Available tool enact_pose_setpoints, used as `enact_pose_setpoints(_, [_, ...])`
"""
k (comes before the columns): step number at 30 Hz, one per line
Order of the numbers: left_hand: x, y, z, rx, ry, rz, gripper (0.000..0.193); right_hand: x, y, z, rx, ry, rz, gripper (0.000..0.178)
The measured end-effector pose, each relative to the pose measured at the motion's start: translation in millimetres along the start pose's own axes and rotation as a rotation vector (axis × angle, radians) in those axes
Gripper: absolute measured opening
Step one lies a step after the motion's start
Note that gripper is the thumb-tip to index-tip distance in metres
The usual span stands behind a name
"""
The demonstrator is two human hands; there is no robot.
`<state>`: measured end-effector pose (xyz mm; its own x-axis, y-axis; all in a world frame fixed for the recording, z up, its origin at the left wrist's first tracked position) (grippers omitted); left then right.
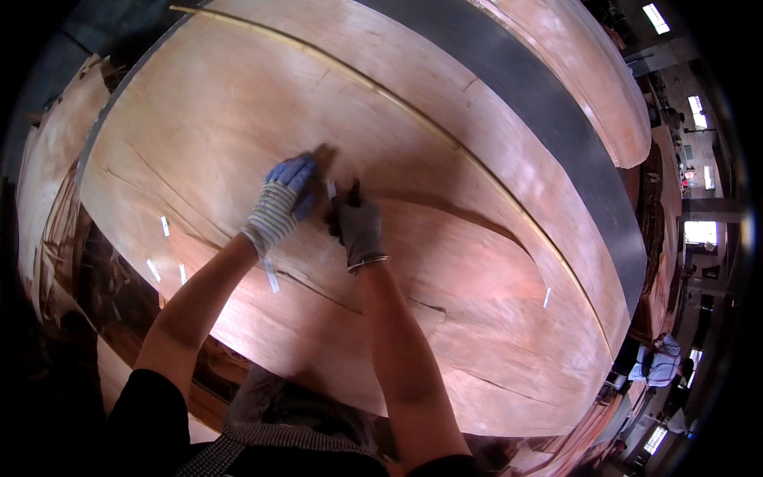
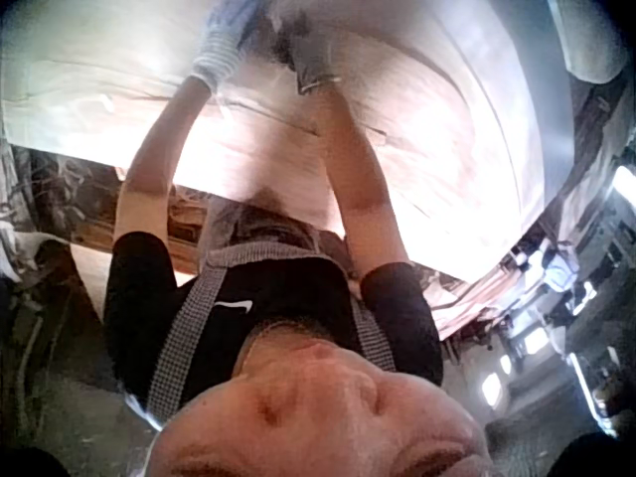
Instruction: The person tapes together pieces of wood veneer on a curved surface, uses a scraper to trim edges and smooth the surface, and transfers large sheets of veneer onto a metal table.
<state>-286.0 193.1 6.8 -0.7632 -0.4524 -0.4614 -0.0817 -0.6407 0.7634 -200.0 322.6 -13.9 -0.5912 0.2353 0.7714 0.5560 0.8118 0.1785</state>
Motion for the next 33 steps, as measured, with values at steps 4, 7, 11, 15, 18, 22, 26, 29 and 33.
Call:
enact_pose_setpoints(4, [-24,-4,2,0.211,-0.304,0.013,0.038,-5,-7,0,-0.029,-0.003,0.002,0.016])
enact_pose_setpoints(7, [-27,-6,-7,0.278,-0.486,0.129,0.033,-4,-6,-8,-0.012,-0.015,-0.034,0.014])
enact_pose_setpoints(11, [-30,5,-7,0.356,-0.438,-0.023,0.038,-11,0,-35,0.014,-0.020,-0.084,0.014])
enact_pose_setpoints(15, [-43,3,7,0.306,-0.557,0.044,0.038,-12,41,0,-0.296,0.984,-0.852,0.020])
enact_pose_setpoints(18, [-39,1,1,0.327,-0.461,0.057,0.033,14,132,-8,-0.209,0.415,-0.602,0.021])
enact_pose_setpoints(22, [-101,-16,-15,0.332,-0.270,0.021,0.053,-24,182,-80,-0.233,0.030,-0.099,0.021])
enact_pose_setpoints(26, [-119,-29,-41,0.354,-0.259,-0.069,0.069,-44,150,-109,-0.185,-0.053,-0.007,0.019])
enact_pose_setpoints(29, [-110,-28,-42,0.377,-0.200,-0.088,0.064,-44,112,-105,-0.108,0.030,0.140,0.017])
enact_pose_setpoints(33, [-107,-21,-45,0.259,-0.237,-0.041,0.056,-78,90,-83,-0.115,-0.110,0.107,0.019])
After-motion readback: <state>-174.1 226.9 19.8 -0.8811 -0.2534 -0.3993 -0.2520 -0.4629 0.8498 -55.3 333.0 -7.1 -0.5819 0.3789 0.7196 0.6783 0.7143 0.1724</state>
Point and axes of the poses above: each hand's wrist, its own z-axis towards the middle knuckle, its own y-axis out of the back of the hand, x = y × z, the point moved 6 cm from there along z, towards the middle knuckle, and after that the axes turned 9 degrees about -x, right-handed, at the moved point
